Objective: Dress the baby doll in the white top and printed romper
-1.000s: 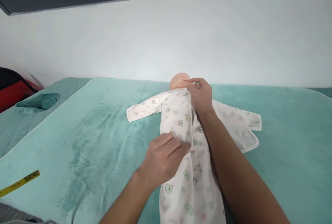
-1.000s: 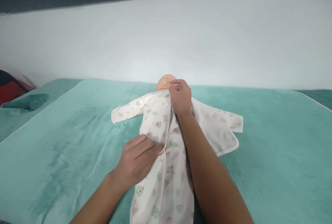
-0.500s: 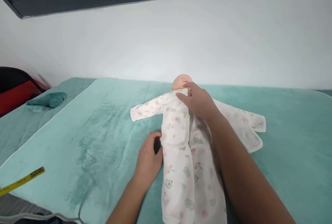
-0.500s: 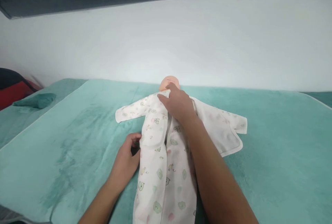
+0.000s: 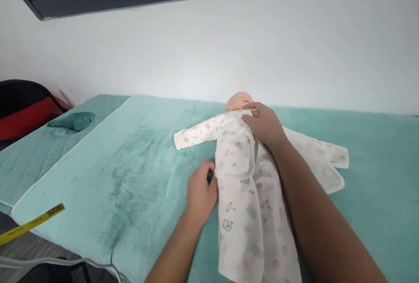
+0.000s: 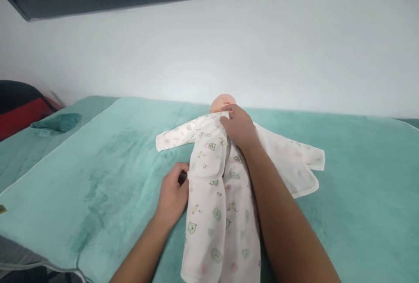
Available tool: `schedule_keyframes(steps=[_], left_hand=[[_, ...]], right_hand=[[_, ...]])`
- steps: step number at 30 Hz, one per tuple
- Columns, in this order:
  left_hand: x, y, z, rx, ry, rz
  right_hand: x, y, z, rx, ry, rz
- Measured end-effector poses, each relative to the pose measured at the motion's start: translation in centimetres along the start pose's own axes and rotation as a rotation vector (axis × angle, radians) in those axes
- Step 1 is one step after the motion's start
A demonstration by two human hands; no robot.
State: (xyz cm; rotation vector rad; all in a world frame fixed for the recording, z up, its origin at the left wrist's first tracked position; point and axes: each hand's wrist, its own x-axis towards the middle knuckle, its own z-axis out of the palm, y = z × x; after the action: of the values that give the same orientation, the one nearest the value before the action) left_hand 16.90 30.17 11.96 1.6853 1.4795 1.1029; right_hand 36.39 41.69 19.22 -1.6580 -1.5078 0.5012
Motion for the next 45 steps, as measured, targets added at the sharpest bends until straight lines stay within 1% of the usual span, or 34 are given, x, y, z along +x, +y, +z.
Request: schedule_keyframes(steps=[4, 7, 10, 15, 17, 18, 19, 21, 25, 28, 30, 32, 34, 35, 36, 38, 40, 41, 43, 45], left_hand=[[-0.6, 0.0, -0.4, -0.066, 0.024, 0.142], [-1.2, -0.1, -0.8, -0.064, 0.039, 0.272], [-1.8, -0.2, -1.0, 0.004, 0.088, 0.431], [-2.4, -0.1, -1.0, 0.158, 0.184, 0.679], [-2.5, -0.1, -0.9, 0.176, 0.189, 0.768], [-2.5, -0.1, -0.8, 0.182, 0.18, 0.787], [-2.5, -0.2, -0.7, 0.191, 0.164, 0.777], [-2.5, -0.4, -0.6, 0.227, 0.113, 0.692], [-2.6, -0.7, -0.8, 0.307, 0.005, 0.429], [-2.5, -0.8, -0.9, 0.404, -0.057, 0.268], [-2.4, -0.7, -0.9, 0.487, -0.097, 0.227], [-2.3, -0.6, -0.8, 0.549, -0.125, 0.227], [-2.3, -0.5, -0.7, 0.592, -0.134, 0.231], [-2.3, -0.4, -0.7, 0.608, -0.137, 0.232], [-2.2, -0.4, -0.7, 0.618, -0.142, 0.231], [-2.2, -0.3, -0.7, 0.631, -0.148, 0.235], [-2.2, -0.2, -0.7, 0.643, -0.148, 0.24], [-2.2, -0.1, -0.7, 0.651, -0.142, 0.239], [-2.2, 0.1, -0.6, 0.661, -0.125, 0.232], [-2.2, 0.3, -0.5, 0.654, -0.111, 0.221]], right_hand=[[0.1, 0.3, -0.1, 0.051, 0.002, 0.006], [0.2, 0.5, -0.1, 0.086, 0.016, -0.022], [0.2, 0.6, -0.1, 0.133, 0.023, -0.024], [0.1, 0.4, -0.2, 0.217, 0.009, 0.039], [0.0, 0.3, -0.3, 0.243, 0.005, 0.05], [0.0, 0.2, -0.3, 0.254, 0.0, 0.056], [-0.1, 0.2, -0.3, 0.262, -0.002, 0.061], [-0.1, 0.2, -0.3, 0.256, -0.003, 0.067], [-0.3, 0.2, -0.3, 0.195, -0.008, 0.063], [-0.7, 0.4, -0.4, 0.138, 0.065, 0.008], [-1.4, 1.3, -0.7, 0.073, 0.154, -0.036], [-3.0, 2.9, -1.2, -0.019, 0.245, -0.086], [-5.7, 5.1, -2.0, -0.138, 0.299, -0.137], [-7.4, 6.2, -2.4, -0.213, 0.304, -0.148], [-9.4, 7.1, -2.9, -0.287, 0.262, -0.161], [-13.4, 8.4, -3.6, -0.372, 0.096, -0.228], [-16.7, 8.9, -4.1, -0.424, -0.009, -0.345], [-17.9, 9.0, -4.2, -0.434, -0.061, -0.415], [-19.1, 8.7, -4.2, -0.443, -0.135, -0.54], [-18.8, 8.3, -3.9, -0.453, -0.183, -0.618]])
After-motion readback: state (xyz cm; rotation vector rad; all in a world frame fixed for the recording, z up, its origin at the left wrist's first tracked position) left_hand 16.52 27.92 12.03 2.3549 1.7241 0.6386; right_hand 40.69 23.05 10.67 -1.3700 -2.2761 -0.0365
